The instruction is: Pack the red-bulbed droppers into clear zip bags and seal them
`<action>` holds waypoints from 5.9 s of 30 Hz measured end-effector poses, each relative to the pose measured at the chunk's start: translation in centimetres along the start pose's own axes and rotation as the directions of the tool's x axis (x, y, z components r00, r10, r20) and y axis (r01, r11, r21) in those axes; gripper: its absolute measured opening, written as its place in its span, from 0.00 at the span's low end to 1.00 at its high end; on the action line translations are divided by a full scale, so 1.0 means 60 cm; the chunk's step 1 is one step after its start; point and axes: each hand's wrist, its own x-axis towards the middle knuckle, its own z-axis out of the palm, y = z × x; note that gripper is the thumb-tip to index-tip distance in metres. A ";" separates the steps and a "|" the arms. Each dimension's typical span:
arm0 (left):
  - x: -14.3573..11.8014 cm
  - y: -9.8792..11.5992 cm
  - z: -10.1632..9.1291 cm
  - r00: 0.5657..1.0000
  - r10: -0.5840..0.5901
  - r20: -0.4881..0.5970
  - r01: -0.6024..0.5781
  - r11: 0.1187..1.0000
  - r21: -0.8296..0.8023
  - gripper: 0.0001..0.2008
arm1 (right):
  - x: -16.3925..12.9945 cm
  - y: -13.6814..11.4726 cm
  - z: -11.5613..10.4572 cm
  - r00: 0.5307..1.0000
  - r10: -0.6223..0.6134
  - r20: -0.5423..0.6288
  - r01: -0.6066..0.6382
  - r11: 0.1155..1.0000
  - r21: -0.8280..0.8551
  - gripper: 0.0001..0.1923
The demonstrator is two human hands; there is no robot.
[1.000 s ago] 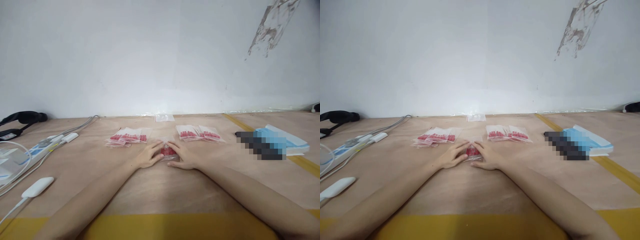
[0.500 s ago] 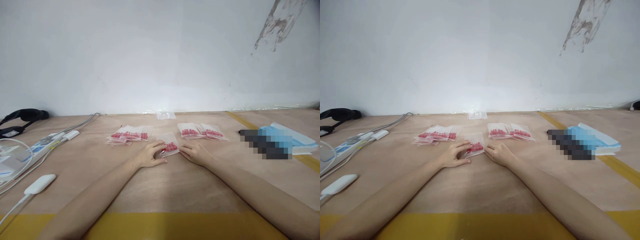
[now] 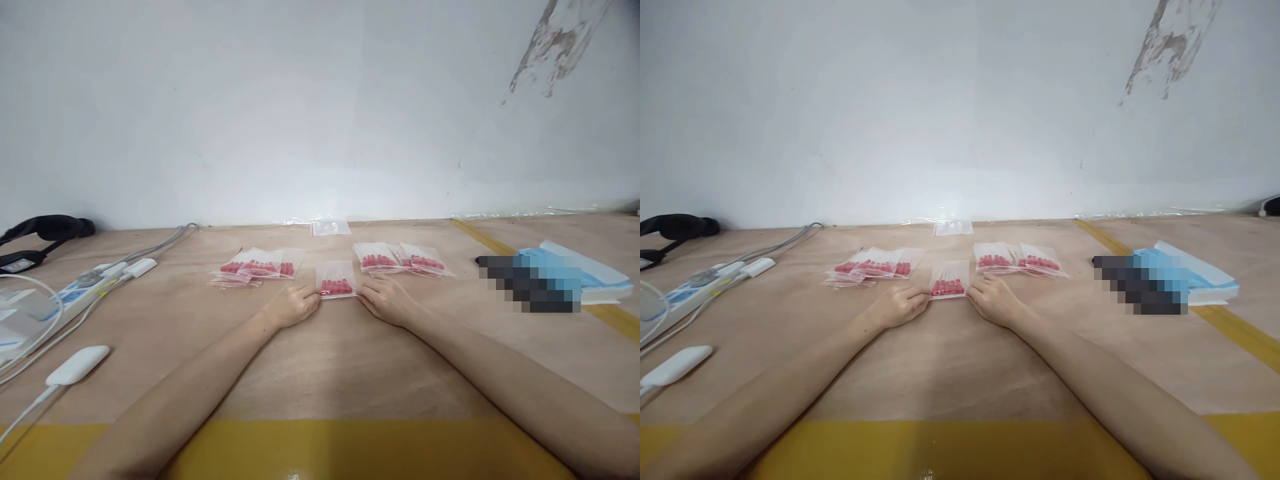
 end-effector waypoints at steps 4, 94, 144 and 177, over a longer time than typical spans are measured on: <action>0.016 0.009 0.005 0.995 -0.031 -0.092 0.029 0.999 -0.019 0.11 | 0.007 0.001 0.005 0.999 -0.022 -0.028 0.022 1.000 -0.020 0.17; 0.075 0.030 0.043 0.977 -0.183 -0.113 0.133 0.926 -0.354 0.13 | -0.028 0.041 0.005 0.973 0.225 -0.051 -0.229 0.969 -0.093 0.15; 0.133 0.028 0.082 0.957 0.093 -0.275 -0.088 0.996 0.030 0.11 | -0.014 0.024 0.002 0.983 0.100 -0.157 -0.124 0.980 -0.153 0.13; 0.074 -0.010 0.052 0.807 -0.559 0.190 0.569 0.822 -0.001 0.27 | 0.012 0.055 0.011 0.729 0.604 -0.321 -0.548 0.797 0.254 0.09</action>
